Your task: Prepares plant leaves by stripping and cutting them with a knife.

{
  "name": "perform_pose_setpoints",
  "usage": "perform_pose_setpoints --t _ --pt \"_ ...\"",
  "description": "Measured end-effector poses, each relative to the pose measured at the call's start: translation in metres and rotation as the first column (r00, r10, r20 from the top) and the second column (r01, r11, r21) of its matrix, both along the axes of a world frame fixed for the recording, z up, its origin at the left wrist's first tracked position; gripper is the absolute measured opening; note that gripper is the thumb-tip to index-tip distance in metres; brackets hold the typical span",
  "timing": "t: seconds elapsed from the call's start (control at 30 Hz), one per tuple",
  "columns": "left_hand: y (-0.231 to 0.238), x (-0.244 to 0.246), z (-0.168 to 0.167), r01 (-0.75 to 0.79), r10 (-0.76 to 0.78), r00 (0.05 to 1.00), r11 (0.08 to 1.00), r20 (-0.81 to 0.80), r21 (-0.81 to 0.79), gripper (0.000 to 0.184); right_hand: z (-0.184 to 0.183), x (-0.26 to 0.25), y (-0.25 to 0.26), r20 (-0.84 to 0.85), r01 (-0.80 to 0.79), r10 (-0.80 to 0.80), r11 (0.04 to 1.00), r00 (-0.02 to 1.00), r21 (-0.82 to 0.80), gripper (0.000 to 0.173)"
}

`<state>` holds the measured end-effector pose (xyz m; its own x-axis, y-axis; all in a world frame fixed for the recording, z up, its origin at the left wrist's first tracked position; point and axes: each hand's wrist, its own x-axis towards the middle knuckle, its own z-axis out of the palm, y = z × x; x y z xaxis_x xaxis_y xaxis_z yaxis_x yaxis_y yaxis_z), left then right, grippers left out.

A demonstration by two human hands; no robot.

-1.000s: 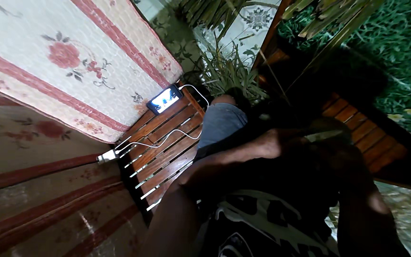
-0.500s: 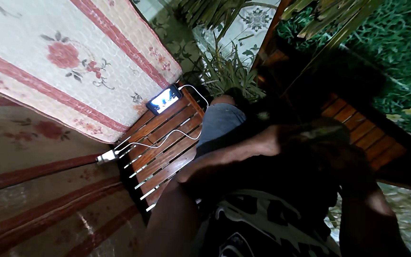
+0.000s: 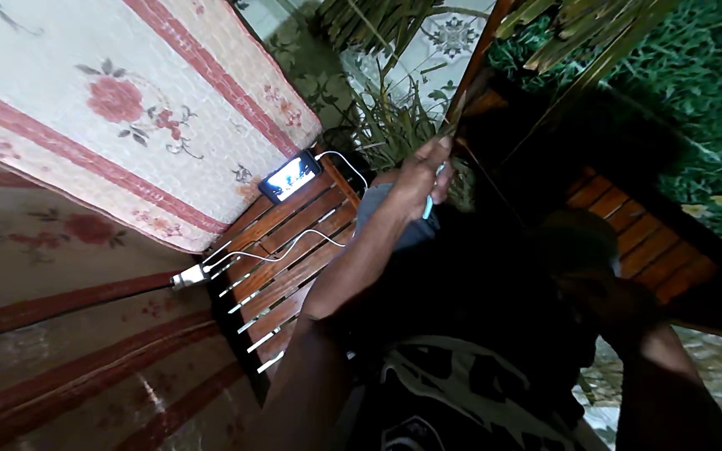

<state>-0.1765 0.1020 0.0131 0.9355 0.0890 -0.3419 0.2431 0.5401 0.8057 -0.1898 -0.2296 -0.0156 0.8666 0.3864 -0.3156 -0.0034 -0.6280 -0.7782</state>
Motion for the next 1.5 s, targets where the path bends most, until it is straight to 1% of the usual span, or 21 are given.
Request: perform_pose_setpoints --t 0.03,0.1,0.17,0.2,0.23,0.33,0.4,0.47,0.53,0.6,0.67,0.77,0.83,0.9,0.97,1.1,1.17,1.23,1.3,1.37,1.5 --pt "-0.002 -0.001 -0.001 0.025 -0.025 1.0 1.0 0.013 0.014 0.02 -0.001 0.0 -0.001 -0.03 0.005 -0.005 1.0 1.0 0.002 0.033" --pt "-0.029 -0.012 -0.015 0.226 -0.228 0.974 0.968 0.001 0.112 0.026 0.003 0.001 0.008 -0.033 -0.015 0.015 1.0 0.999 0.0 0.033" --pt "-0.064 -0.026 -0.023 0.477 -0.484 0.874 0.831 -0.05 0.285 0.026 0.023 0.004 0.03 -0.063 -0.014 0.015 1.0 0.998 0.012 0.029" --pt "-0.077 -0.031 -0.026 0.545 -0.564 0.825 0.776 -0.038 0.318 0.026 0.038 0.007 0.041 -0.125 -0.002 0.003 1.0 0.992 0.009 0.027" --pt "-0.083 -0.034 -0.026 0.569 -0.595 0.804 0.762 -0.014 0.308 0.025 0.047 0.007 0.049 -0.145 0.005 -0.004 1.0 0.989 0.005 0.026" --pt "-0.068 -0.025 -0.017 0.41 -0.413 0.911 0.906 0.003 0.104 0.023 0.029 0.003 0.034 -0.052 -0.067 0.072 0.993 0.996 0.102 0.029" --pt "-0.051 -0.016 -0.02 0.275 -0.275 0.961 0.961 0.012 0.004 0.023 0.013 0.003 0.022 -0.062 -0.071 0.083 0.983 0.995 0.172 0.03" --pt "-0.051 -0.016 -0.02 0.325 -0.327 0.945 0.943 0.008 0.072 0.023 0.008 0.002 0.021 -0.064 -0.04 0.053 0.979 0.997 0.199 0.029" --pt "-0.068 -0.028 -0.015 0.511 -0.52 0.854 0.832 -0.02 0.217 0.023 0.019 -0.001 0.03 -0.047 -0.009 0.016 0.989 0.999 0.15 0.027" --pt "-0.078 -0.035 -0.012 0.592 -0.604 0.797 0.774 -0.018 0.225 0.021 0.029 -0.003 0.04 -0.034 0.029 -0.025 0.994 0.999 0.109 0.021" --pt "-0.069 -0.03 -0.009 0.513 -0.518 0.855 0.844 -0.008 0.156 0.02 0.018 -0.002 0.031 -0.017 0.02 -0.018 0.992 1.0 0.122 0.022" --pt "-0.051 -0.017 -0.015 0.292 -0.292 0.956 0.956 0.002 0.023 0.022 -0.003 0.0 0.012 0.012 0.011 -0.012 0.995 1.0 0.101 0.027" --pt "-0.055 -0.018 -0.015 0.346 -0.346 0.938 0.933 -0.014 0.095 0.021 -0.006 0.001 0.011 0.032 0.011 -0.014 0.996 0.999 0.088 0.029" --pt "-0.073 -0.029 -0.015 0.522 -0.525 0.85 0.828 -0.043 0.205 0.024 -0.003 0.001 0.014 0.096 0.002 -0.005 1.0 0.995 0.028 0.033" --pt "-0.083 -0.034 -0.014 0.59 -0.594 0.803 0.78 -0.052 0.207 0.023 0.001 0.002 0.019 0.185 -0.016 0.019 1.0 0.982 -0.016 0.034" --pt "-0.059 -0.02 -0.014 0.369 -0.369 0.929 0.929 -0.004 0.026 0.024 -0.002 0.002 0.01 0.165 -0.012 0.018 0.999 0.986 -0.037 0.034" --pt "-0.053 -0.016 -0.018 0.296 -0.296 0.955 0.955 0.003 -0.018 0.026 -0.005 0.002 0.007 0.127 0.0 0.003 1.0 0.992 -0.024 0.036" --pt "-0.065 -0.02 -0.021 0.379 -0.378 0.925 0.925 -0.018 0.039 0.023 -0.006 0.002 0.009 0.127 0.004 -0.003 1.0 0.992 -0.008 0.036" --pt "-0.082 -0.03 -0.017 0.522 -0.52 0.853 0.844 -0.048 0.123 0.023 -0.004 0.002 0.014 0.16 0.002 0.003 1.0 0.987 -0.026 0.036" --pt "-0.082 -0.031 -0.009 0.539 -0.538 0.842 0.832 -0.051 0.128 0.023 -0.002 0.003 0.013 0.213 -0.018 0.028 0.999 0.977 -0.05 0.036" --pt "-0.046 -0.012 -0.016 0.259 -0.262 0.965 0.963 -0.029 -0.08 0.024 -0.013 0.003 -0.009 0.257 -0.032 0.044 0.998 0.965 -0.049 0.038"
